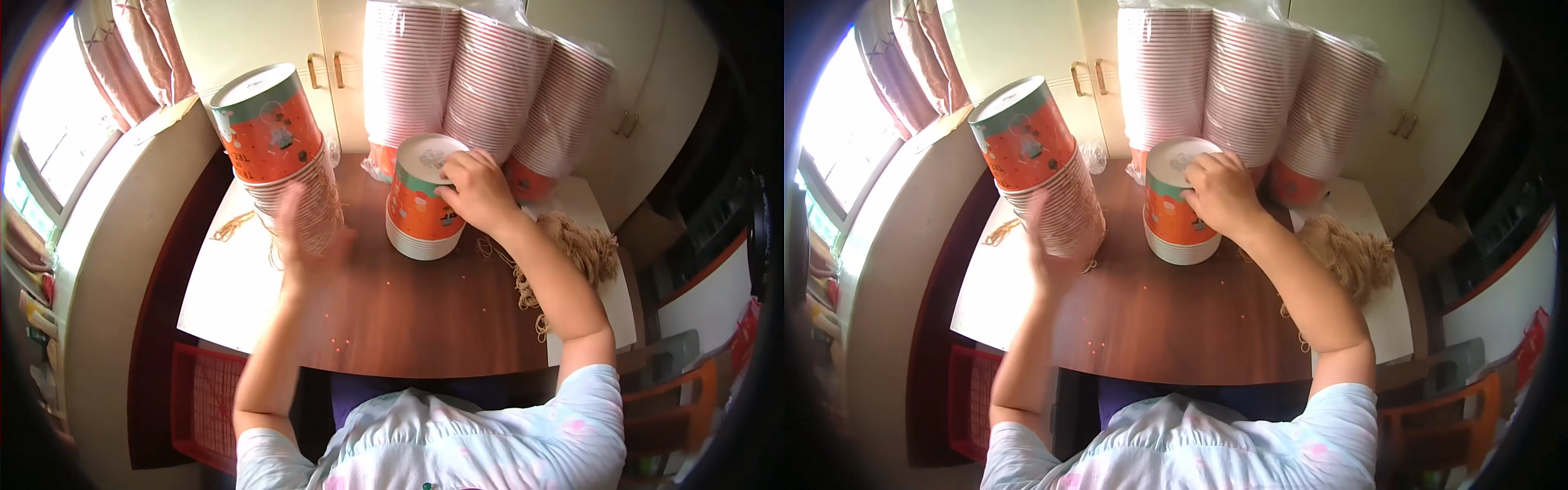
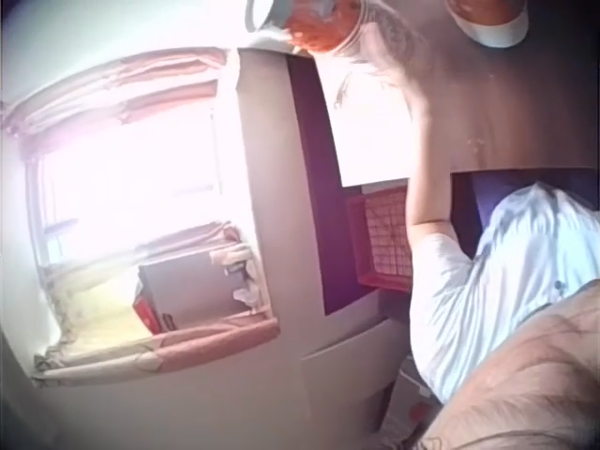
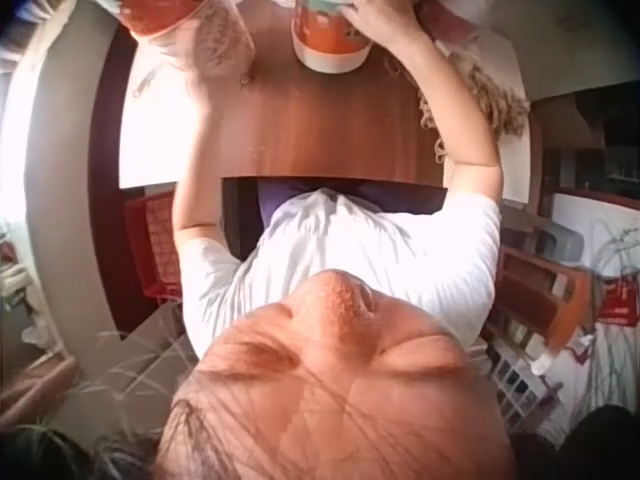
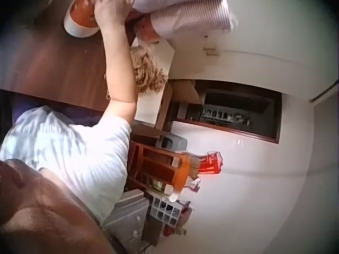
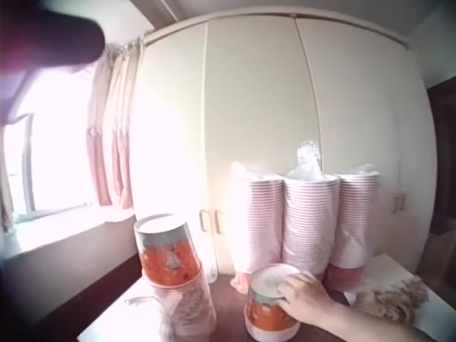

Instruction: Tying string handles to paper buckets for packaging.

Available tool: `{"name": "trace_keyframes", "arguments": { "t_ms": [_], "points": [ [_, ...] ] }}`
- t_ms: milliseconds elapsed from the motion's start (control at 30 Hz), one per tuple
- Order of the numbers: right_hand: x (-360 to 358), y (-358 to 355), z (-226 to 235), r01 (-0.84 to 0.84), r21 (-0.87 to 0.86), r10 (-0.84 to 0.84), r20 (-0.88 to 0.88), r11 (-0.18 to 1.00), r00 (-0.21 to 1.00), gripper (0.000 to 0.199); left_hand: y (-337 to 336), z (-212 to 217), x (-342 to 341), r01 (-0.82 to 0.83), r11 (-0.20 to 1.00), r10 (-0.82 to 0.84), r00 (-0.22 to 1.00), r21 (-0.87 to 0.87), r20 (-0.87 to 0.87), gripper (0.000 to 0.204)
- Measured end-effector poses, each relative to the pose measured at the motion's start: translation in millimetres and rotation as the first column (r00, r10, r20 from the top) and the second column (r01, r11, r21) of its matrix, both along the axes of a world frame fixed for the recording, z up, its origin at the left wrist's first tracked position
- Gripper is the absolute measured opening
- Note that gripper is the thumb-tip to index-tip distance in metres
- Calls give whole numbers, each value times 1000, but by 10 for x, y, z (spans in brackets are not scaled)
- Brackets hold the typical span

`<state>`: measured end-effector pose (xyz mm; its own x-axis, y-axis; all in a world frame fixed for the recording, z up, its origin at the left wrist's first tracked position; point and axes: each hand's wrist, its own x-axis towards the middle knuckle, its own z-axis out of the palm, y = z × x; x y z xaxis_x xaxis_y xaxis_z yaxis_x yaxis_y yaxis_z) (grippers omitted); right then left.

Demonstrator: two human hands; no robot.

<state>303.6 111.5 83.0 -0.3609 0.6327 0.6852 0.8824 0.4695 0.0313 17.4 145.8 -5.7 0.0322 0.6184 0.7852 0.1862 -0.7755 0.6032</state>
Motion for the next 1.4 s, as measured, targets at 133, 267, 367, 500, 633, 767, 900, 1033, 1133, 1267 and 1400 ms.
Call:
{"name": "trace_keyframes", "arguments": {
  "t_ms": [133,267,367,500,633,767,900,1033,1133,1267,1400],
  "points": [
    [-33,126,-62,-101,-25,98,-103,995,990,20,-60,-742,848,-110,980,56,951,-164,-305,123],
    [4,260,90,-198,-24,187,-240,980,953,18,-88,-439,1284,7,947,-83,972,-322,-220,118],
    [-18,298,279,-146,-21,134,-296,989,946,17,58,-787,1289,-209,952,114,920,-222,-376,117],
    [181,203,627,-118,92,140,-302,989,943,16,2,-764,1327,-176,975,132,951,-138,-280,119],
    [141,180,575,-146,104,169,-273,984,947,15,-46,-337,1468,-19,987,-6,988,-159,-155,130],
    [123,84,603,-89,183,149,-348,979,926,14,56,-594,1548,-49,982,3,969,-182,-247,130],
    [312,-251,942,0,568,317,-459,823,830,15,84,-591,1558,-100,952,9,954,-290,-299,126],
    [435,-914,503,-96,304,317,-928,948,196,11,269,-736,1309,-63,980,12,966,-190,-259,109],
    [492,-1142,-640,-264,104,0,-931,959,-365,7,-256,-186,1149,629,649,-339,742,-428,578,56],
    [107,-1428,-1841,-619,81,-470,-576,781,-669,18,-653,155,661,501,601,-440,858,-623,266,42],
    [237,-1343,-1597,-498,-633,-613,-755,592,232,14,-633,165,230,200,679,-320,947,-706,-40,43]
  ]
}}
